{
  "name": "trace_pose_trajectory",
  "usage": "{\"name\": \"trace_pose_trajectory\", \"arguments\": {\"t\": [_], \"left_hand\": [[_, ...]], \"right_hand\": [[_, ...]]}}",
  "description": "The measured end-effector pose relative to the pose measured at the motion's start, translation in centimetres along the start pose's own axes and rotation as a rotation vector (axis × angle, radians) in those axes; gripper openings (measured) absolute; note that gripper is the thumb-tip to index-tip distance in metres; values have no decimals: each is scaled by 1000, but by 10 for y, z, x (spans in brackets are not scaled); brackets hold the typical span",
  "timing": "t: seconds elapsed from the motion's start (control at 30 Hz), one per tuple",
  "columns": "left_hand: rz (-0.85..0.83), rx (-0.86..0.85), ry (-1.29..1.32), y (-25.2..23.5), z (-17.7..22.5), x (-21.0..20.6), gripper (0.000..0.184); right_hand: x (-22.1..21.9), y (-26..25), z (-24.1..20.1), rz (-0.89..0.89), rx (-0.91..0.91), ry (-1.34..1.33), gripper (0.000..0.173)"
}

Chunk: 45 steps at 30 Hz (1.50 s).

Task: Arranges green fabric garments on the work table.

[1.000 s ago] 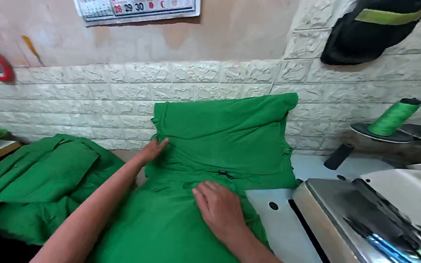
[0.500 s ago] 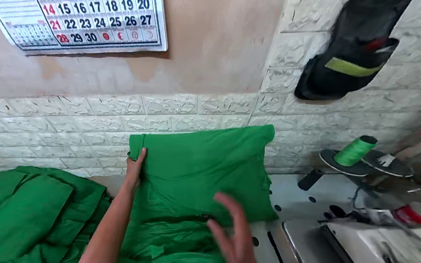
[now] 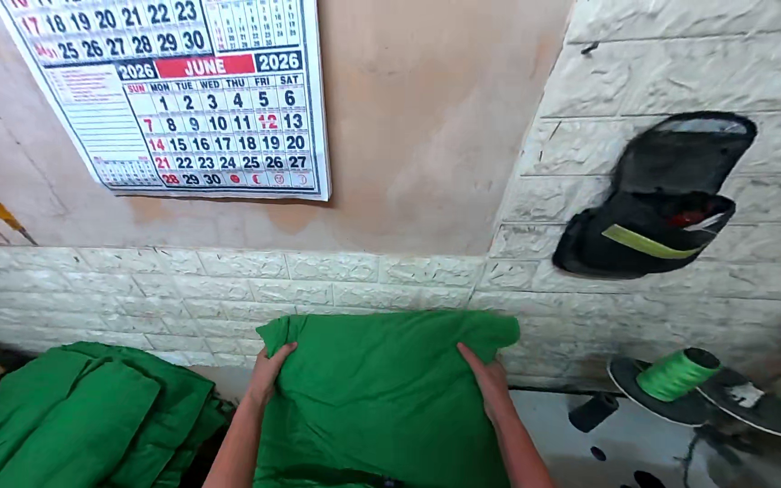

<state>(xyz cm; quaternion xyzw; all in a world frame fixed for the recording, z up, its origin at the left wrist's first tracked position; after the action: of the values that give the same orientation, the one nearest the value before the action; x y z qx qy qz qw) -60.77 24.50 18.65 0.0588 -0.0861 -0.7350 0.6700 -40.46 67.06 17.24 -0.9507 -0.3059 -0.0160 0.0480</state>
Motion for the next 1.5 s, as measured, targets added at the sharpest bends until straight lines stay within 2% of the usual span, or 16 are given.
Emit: {"name": "trace_pose_trajectory", "arguments": {"t": [0.13,0.27,0.4,0.47,0.57,0.6,0.7,0.87,0.93,1.0,1.1,1.2,1.27,1.37,1.4,1.5], "left_hand": [[117,-155,-41,25,26,-1,39],[175,-276,51,67,73,3,31],[194,-162,-12,59,100,9,31],[280,-75,-220,36,94,11,50],[349,-141,-649,21,64,-9,86],[318,-208,-756,21,52,-28,82],[208,-418,-976,21,-1,-83,62],[-35,-251,-986,9,-12,-82,69],[-218,-163,-898,18,-7,-67,76],[-263,-161,-758,34,-3,-35,82],[-48,-121,-623,65,-21,50,85],[101,128,-554,99,-91,151,81],[121,404,-485,140,-142,197,73],[97,718,-449,210,-197,224,63],[118,771,-373,232,-203,224,53],[294,761,-105,283,-177,216,33]], "right_hand": [[5,7,-23,46,10,9,55],[27,38,-72,105,131,-31,54],[42,45,-111,151,85,-11,49],[40,27,-102,159,69,130,56],[26,9,-67,95,213,489,90],[15,11,-62,65,293,605,94],[-40,29,-28,-107,499,917,77],[-57,30,-6,-208,483,1010,75],[-52,32,-8,-271,441,989,75],[-45,51,-18,-331,436,896,75],[-28,126,-46,-353,658,636,65],[-10,220,-36,-527,829,522,49],[-1,261,-8,-666,648,472,61],[17,298,60,-738,-18,357,90],[21,304,78,-707,-163,347,92],[22,306,93,-630,-273,369,95]]}}
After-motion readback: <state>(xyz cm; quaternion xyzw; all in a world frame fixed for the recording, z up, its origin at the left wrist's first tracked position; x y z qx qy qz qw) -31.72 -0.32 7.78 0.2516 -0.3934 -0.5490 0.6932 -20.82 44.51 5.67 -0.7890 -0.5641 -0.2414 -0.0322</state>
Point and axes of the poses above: each hand's wrist, its own y-axis away from the middle knuckle, its own x-axis out of the back of the hand, z = x × y, the point moved 9 cm from there along -y, towards the middle knuckle, and after that the axes turned 8 degrees about x, right-handed, at the moved point
